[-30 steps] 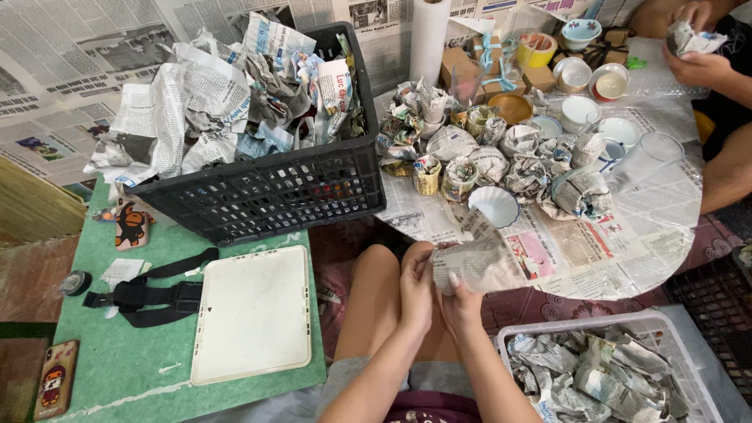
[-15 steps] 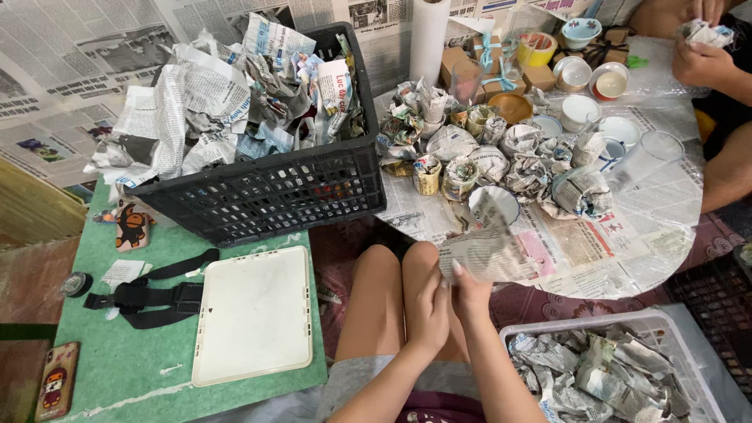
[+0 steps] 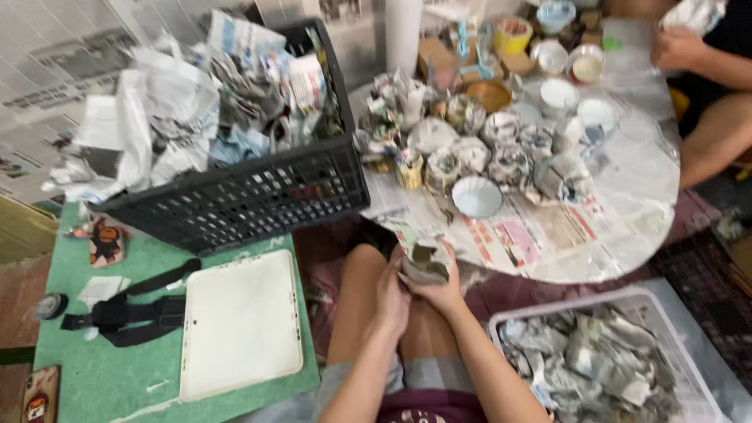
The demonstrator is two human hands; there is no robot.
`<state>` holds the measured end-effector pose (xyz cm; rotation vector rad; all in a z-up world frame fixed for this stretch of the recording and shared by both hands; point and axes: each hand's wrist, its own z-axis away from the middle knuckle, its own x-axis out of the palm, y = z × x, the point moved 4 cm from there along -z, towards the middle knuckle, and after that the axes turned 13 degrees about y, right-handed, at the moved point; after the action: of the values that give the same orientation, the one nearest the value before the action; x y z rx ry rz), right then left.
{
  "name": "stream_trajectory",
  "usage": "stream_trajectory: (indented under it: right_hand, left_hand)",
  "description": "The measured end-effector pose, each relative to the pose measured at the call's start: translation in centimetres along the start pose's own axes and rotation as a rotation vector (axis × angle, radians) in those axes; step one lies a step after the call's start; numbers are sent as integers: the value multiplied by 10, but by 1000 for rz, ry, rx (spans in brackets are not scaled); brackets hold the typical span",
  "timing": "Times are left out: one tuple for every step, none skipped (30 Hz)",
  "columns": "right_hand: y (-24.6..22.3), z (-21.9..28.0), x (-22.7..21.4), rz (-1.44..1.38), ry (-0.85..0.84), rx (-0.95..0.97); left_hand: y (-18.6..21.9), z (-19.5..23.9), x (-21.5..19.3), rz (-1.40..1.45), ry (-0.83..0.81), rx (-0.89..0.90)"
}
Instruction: The person sits on the floor and wraps small items with newspaper sheets. They fold the paper around each item, place the wrapped bundle on a nearby table, and repeat the process with additional items from a basket.
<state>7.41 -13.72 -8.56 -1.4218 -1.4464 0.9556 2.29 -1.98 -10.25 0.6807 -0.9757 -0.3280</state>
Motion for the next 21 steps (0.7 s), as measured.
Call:
stream_trajectory:
  right_hand:
    - [-1, 6, -5, -19, -27, 17]
    - [0, -7, 0, -54, -57, 2]
    - [2, -18, 3, -39, -67, -1]
    - [6, -12, -3, -13, -80, 25]
    - [10, -5, -10, 13, -92, 51]
    - [13, -6, -18, 16, -107, 43]
    - [14, -5, -25, 19, -121, 34]
    - [16, -8, -27, 17, -143, 22]
    - [20, -12, -28, 13, -162, 62]
    - [24, -2, -34, 17, -182, 124]
    - [28, 8, -39, 21, -201, 186]
    - [27, 6, -41, -21, -174, 184]
    - [26, 4, -43, -64, -147, 182]
    - [26, 0, -38, -113, -125, 179]
    - [25, -5, -32, -75, -135, 138]
    - [25, 2, -32, -32, -143, 119]
    - [24, 10, -32, 12, -151, 100]
    - [23, 11, -31, 68, -171, 42]
    - [20, 11, -29, 125, -190, -15]
    - [16, 3, -24, 177, -205, -86]
    - [14, -5, -19, 167, -213, -99]
  left_hand:
    - [-3, 6, -8, -169, 57, 25]
    - [5, -3, -9, -334, 94, 80]
    - [14, -11, -8, -498, 135, 137]
    - [15, -7, -11, -512, 90, 143]
    - [16, -2, -13, -525, 45, 150]
    - [19, -3, -6, -535, -11, 167]
    - [23, -1, 2, -651, -33, 222]
    - [30, 4, 9, -766, -48, 286]
    - [37, 11, 16, -880, -64, 350]
    - [43, 26, 17, -1174, -34, 524]
    - [49, 37, 21, -1469, -8, 700]
    - [58, 39, 34, -1751, 11, 901]
    - [65, 44, 42, -1528, -49, 862]
    - [76, 47, 46, -1311, -99, 824]
    - [84, 48, 50, -1093, -148, 782]
    - [86, 54, 48, -973, -155, 723]
    - [86, 59, 45, -853, -160, 663]
    - [88, 60, 45, -730, -169, 616]
    - [91, 67, 47, -827, -263, 747]
    - [96, 72, 52, -921, -364, 891]
    - [100, 74, 56, -1014, -464, 1036]
